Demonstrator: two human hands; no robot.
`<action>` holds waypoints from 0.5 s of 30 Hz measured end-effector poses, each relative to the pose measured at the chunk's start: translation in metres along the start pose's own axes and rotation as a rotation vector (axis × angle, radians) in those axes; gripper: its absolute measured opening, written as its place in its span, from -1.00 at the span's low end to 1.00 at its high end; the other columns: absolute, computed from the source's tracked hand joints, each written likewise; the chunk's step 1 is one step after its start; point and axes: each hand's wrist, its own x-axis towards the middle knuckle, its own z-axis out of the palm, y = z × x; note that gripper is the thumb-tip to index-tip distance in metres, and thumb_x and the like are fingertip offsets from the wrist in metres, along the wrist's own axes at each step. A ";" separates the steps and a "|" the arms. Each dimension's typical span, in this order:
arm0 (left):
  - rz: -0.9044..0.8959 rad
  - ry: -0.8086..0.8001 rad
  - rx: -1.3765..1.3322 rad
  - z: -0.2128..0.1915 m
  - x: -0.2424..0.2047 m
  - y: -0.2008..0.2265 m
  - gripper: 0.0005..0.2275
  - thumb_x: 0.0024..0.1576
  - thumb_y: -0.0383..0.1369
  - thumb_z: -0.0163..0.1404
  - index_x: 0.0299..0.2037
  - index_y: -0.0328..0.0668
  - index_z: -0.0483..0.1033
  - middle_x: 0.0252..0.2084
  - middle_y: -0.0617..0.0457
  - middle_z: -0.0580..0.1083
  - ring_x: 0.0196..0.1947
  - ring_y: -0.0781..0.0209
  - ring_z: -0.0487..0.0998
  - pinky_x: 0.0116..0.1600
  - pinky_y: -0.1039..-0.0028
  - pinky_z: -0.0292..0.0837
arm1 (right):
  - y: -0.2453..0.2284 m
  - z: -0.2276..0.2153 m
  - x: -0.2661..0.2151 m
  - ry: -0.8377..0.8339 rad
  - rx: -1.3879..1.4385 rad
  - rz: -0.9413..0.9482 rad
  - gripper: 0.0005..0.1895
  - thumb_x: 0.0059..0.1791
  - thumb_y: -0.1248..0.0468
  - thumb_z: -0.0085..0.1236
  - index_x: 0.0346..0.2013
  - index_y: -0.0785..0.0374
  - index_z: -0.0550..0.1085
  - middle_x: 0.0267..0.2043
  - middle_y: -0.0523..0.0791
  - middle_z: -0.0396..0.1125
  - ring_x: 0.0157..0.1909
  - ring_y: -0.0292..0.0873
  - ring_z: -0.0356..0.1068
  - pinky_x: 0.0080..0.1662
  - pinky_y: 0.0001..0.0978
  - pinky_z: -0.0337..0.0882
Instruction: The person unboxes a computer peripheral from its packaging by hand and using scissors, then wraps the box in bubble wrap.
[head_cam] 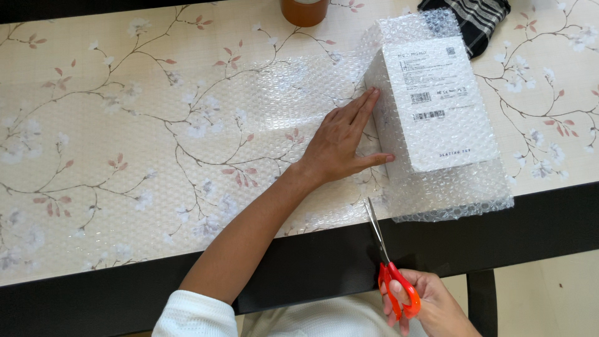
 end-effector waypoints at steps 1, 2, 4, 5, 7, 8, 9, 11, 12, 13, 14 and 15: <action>-0.002 0.000 0.000 0.000 0.000 0.000 -0.03 0.19 0.31 -0.03 0.60 -0.08 -0.30 0.66 -0.08 -0.06 0.61 -0.06 0.12 0.56 -0.01 0.03 | 0.005 -0.003 0.003 0.000 -0.001 0.001 -0.65 0.11 0.33 0.06 -0.10 0.70 0.59 -0.41 0.34 0.47 -0.45 0.19 0.44 -0.53 -0.13 0.41; 0.002 0.005 0.002 0.000 0.000 0.000 -0.03 0.19 0.31 -0.03 0.60 -0.07 -0.29 0.66 -0.08 -0.05 0.60 -0.07 0.13 0.56 0.00 0.04 | 0.010 -0.005 0.005 -0.023 -0.012 -0.077 -0.65 0.08 0.32 0.11 -0.18 0.69 0.60 -0.47 0.31 0.47 -0.51 0.15 0.45 -0.60 -0.16 0.39; 0.005 0.010 0.005 0.000 0.000 0.000 -0.03 0.20 0.31 -0.03 0.60 -0.07 -0.28 0.66 -0.08 -0.04 0.59 -0.08 0.15 0.56 0.01 0.04 | 0.016 -0.008 0.009 -0.048 -0.025 -0.156 -0.65 0.06 0.30 0.16 -0.26 0.68 0.61 -0.52 0.29 0.47 -0.57 0.12 0.45 -0.67 -0.18 0.36; 0.005 0.006 0.012 0.001 0.000 0.000 -0.03 0.20 0.32 -0.05 0.60 -0.08 -0.29 0.66 -0.09 -0.05 0.61 -0.06 0.12 0.57 0.00 0.03 | 0.018 -0.008 0.009 -0.024 -0.001 -0.131 -0.69 0.05 0.32 0.19 -0.26 0.65 0.59 -0.52 0.28 0.46 -0.60 0.09 0.43 -0.66 -0.23 0.30; 0.006 0.001 0.020 0.000 0.001 0.000 -0.03 0.20 0.32 -0.06 0.59 -0.09 -0.30 0.66 -0.09 -0.06 0.62 -0.03 0.08 0.57 -0.01 0.01 | 0.020 -0.008 0.011 -0.001 0.023 -0.107 -0.73 0.05 0.33 0.23 -0.26 0.63 0.56 -0.51 0.28 0.46 -0.62 0.07 0.41 -0.66 -0.28 0.24; 0.009 0.002 0.014 0.000 0.001 -0.001 -0.03 0.20 0.32 -0.05 0.60 -0.09 -0.29 0.66 -0.09 -0.06 0.62 -0.04 0.10 0.57 -0.01 0.03 | 0.020 -0.009 0.011 -0.011 0.028 -0.115 -0.72 0.05 0.32 0.23 -0.28 0.63 0.55 -0.52 0.28 0.46 -0.63 0.06 0.41 -0.67 -0.28 0.24; 0.013 0.002 0.008 0.000 0.001 -0.001 -0.03 0.20 0.32 -0.05 0.60 -0.09 -0.28 0.66 -0.08 -0.07 0.61 -0.05 0.11 0.57 -0.01 0.04 | 0.021 -0.010 0.011 -0.020 0.033 -0.123 -0.71 0.05 0.32 0.22 -0.29 0.63 0.55 -0.54 0.28 0.46 -0.64 0.05 0.40 -0.68 -0.28 0.24; 0.010 -0.007 -0.023 0.000 0.000 -0.002 -0.01 0.19 0.30 -0.01 0.60 -0.08 -0.31 0.67 -0.11 -0.11 0.63 -0.07 0.06 0.57 -0.02 0.02 | 0.015 -0.005 0.005 -0.057 -0.009 -0.119 -0.61 0.06 0.22 0.13 -0.28 0.63 0.56 -0.54 0.26 0.45 -0.60 0.09 0.41 -0.63 -0.22 0.31; 0.010 -0.014 -0.052 -0.001 0.001 -0.003 0.00 0.19 0.28 0.03 0.60 -0.07 -0.34 0.67 -0.14 -0.16 0.65 -0.09 0.01 0.58 -0.03 0.00 | 0.011 -0.002 0.002 -0.093 -0.051 -0.118 -0.51 0.08 0.12 0.04 -0.27 0.64 0.57 -0.54 0.25 0.43 -0.57 0.12 0.42 -0.59 -0.17 0.37; 0.013 -0.014 -0.049 -0.004 0.002 -0.001 0.00 0.19 0.28 0.03 0.60 -0.07 -0.34 0.67 -0.14 -0.16 0.65 -0.09 0.01 0.58 -0.03 0.00 | 0.016 -0.010 0.007 -0.094 -0.049 -0.122 -0.51 0.08 0.12 0.04 -0.27 0.64 0.57 -0.54 0.25 0.43 -0.57 0.12 0.42 -0.59 -0.17 0.37; -0.018 -0.033 -0.078 -0.006 0.002 0.001 -0.01 0.19 0.26 0.04 0.60 -0.04 -0.32 0.67 -0.20 -0.18 0.65 -0.11 -0.07 0.58 -0.04 -0.06 | 0.023 -0.018 0.013 -0.157 0.020 -0.083 -0.38 -0.02 0.03 0.05 -0.17 0.69 0.55 -0.47 0.32 0.45 -0.51 0.18 0.45 -0.49 -0.13 0.44; -0.050 -0.053 -0.108 -0.007 0.002 0.003 -0.03 0.18 0.24 0.06 0.59 0.00 -0.31 0.66 -0.27 -0.19 0.66 -0.13 -0.14 0.58 -0.04 -0.12 | 0.029 -0.026 0.018 -0.220 0.090 -0.044 -0.22 -0.12 -0.06 0.05 -0.07 0.75 0.53 -0.40 0.39 0.46 -0.45 0.25 0.48 -0.39 -0.09 0.51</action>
